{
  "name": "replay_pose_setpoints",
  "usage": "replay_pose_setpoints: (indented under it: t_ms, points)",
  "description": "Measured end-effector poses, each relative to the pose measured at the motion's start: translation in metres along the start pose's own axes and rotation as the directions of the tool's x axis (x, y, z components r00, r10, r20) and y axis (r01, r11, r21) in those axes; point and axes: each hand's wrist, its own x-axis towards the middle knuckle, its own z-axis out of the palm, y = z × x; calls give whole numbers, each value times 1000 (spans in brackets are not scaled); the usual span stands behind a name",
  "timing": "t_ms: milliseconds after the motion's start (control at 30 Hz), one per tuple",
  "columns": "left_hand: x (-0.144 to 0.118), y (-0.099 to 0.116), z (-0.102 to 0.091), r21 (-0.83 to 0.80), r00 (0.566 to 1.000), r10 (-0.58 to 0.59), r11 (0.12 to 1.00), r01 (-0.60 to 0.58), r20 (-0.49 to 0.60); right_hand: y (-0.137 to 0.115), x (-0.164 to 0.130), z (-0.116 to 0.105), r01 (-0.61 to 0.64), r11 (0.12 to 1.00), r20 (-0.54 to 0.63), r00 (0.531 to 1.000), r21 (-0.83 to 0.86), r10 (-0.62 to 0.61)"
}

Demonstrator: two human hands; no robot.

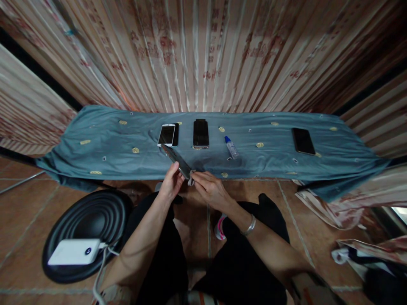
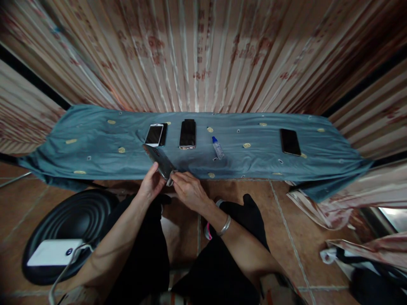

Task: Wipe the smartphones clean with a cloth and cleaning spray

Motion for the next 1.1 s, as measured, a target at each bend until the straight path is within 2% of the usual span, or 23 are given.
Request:
replay_pose_setpoints:
  t_ms: [233, 433, 767, 1100]
  points:
    - [-5, 2, 2, 2, 999, -16, 1000, 16, 39, 1, 2, -1, -49, 995, -10, 999, 88, 50]
    - [-14, 1, 10, 31, 996, -46, 999, 44, 78, 4, 6, -1, -44, 989, 7, 999, 143, 44]
    - [-21, -13, 11, 68, 978, -128, 991, 118, 167, 19, 12, 7, -117, 986, 21, 993, 120, 116]
    - [-19, -4, 13, 22, 989, -85, 996, 83, 120, 20, 12, 8, -132, 981, 44, 991, 139, 127]
